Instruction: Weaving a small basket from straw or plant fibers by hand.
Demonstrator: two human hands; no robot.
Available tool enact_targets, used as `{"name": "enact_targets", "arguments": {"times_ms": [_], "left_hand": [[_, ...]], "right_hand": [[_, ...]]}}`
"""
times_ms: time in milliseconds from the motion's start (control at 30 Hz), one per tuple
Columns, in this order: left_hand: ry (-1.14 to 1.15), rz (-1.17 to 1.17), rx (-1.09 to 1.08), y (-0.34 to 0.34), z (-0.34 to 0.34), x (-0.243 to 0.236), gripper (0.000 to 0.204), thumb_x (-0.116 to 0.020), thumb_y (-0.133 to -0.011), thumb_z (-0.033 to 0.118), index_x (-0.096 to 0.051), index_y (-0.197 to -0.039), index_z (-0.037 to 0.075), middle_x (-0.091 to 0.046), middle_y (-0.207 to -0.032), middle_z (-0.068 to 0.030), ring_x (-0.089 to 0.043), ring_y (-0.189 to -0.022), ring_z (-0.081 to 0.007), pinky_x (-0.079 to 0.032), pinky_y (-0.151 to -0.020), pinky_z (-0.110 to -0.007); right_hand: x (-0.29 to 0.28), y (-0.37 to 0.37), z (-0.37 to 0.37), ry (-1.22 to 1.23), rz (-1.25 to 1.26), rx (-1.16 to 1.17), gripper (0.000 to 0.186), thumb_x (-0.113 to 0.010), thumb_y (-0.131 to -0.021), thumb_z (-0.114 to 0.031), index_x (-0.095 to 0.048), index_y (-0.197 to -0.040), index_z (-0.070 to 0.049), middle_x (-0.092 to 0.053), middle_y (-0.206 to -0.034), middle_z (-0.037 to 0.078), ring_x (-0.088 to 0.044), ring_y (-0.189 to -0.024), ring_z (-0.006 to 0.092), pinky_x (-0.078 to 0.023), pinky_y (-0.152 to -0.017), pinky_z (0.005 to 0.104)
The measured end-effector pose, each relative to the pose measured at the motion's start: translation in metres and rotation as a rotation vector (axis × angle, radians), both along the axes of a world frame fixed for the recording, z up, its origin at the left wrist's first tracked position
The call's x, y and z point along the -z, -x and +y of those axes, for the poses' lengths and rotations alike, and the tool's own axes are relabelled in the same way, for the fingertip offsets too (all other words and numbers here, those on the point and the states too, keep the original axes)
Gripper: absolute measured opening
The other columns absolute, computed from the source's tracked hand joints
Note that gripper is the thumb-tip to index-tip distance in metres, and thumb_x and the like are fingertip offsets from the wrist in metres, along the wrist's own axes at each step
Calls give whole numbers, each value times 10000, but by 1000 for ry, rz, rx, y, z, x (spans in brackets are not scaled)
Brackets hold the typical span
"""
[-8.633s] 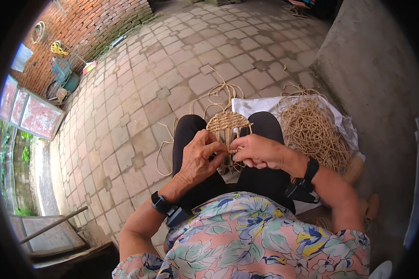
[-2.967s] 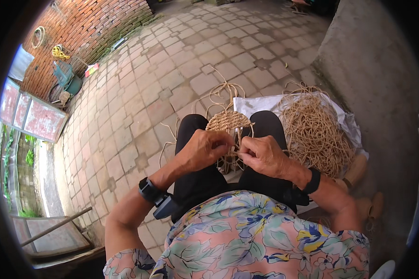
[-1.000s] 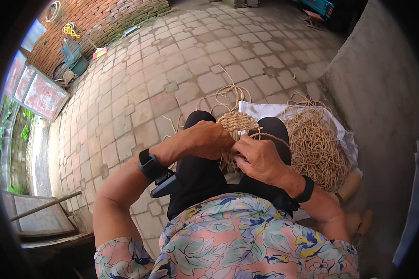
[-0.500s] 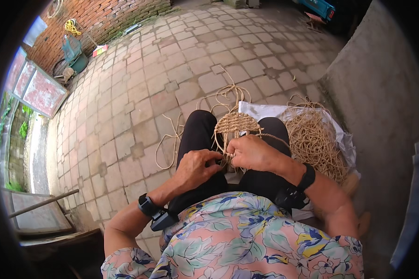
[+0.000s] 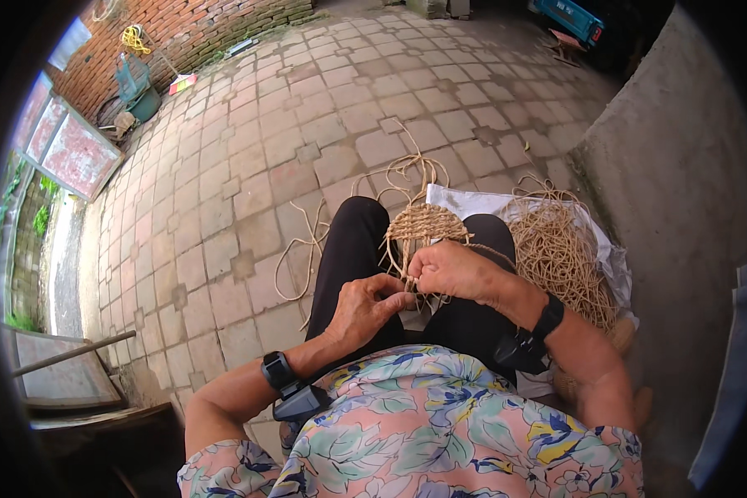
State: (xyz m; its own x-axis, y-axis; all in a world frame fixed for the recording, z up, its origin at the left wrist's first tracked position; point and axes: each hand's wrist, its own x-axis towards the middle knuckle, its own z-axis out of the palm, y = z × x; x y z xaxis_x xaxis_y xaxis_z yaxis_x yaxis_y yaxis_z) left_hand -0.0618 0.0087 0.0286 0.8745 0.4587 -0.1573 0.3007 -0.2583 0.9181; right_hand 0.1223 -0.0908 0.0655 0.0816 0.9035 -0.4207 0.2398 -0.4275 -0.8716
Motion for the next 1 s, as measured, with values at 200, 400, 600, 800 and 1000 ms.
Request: {"name": "enact_targets", "arguments": {"times_ms": [200, 400, 600, 800, 1000], "left_hand": [[-20, 43, -38, -4, -4, 2, 250, -727, -876, 221, -668, -901, -21, -691, -769, -85, -620, -696, -121, -498, -648, -290], [-242, -84, -20, 3, 1, -10, 144, -670, -885, 107, -599, -924, -12, -664, -760, -146, -649, -667, -242, -506, -640, -339], [-411, -226, 15, 4, 2, -10, 118, -636, -876, 48, -536, -921, 3, -611, -807, -157, -622, -719, -332, -491, -640, -391], [-640, -306, 135, -8, 12, -19, 146, -651, -860, 39, -523, -929, 19, -571, -825, -134, -596, -753, -335, -481, -662, -391], [-460, -347, 170, -32, 25, -13, 229, -709, -840, 60, -510, -947, 29, -560, -789, -98, -577, -679, -254, -476, -620, -351]], "right_hand": [[1, 0, -2, -15, -54, -9, 140, -606, -825, -63, -649, -935, 13, -591, -738, -21, -508, -661, 48, -410, -557, 229], [-4, 6, -7, -116, -49, 94, 142, -589, -786, -60, -643, -887, 24, -635, -650, 71, -594, -589, 127, -475, -552, 315], [-2, 15, -9, -283, -183, 96, 102, -542, -814, -32, -606, -882, 10, -588, -582, 69, -573, -536, 127, -463, -536, 320], [0, 11, -10, -240, -107, 71, 120, -530, -830, -30, -618, -905, 1, -583, -580, 76, -572, -523, 126, -458, -516, 315], [-4, -3, -21, -272, -150, 308, 96, -577, -866, -62, -631, -918, -2, -608, -613, 83, -568, -525, 120, -450, -505, 296]]}}
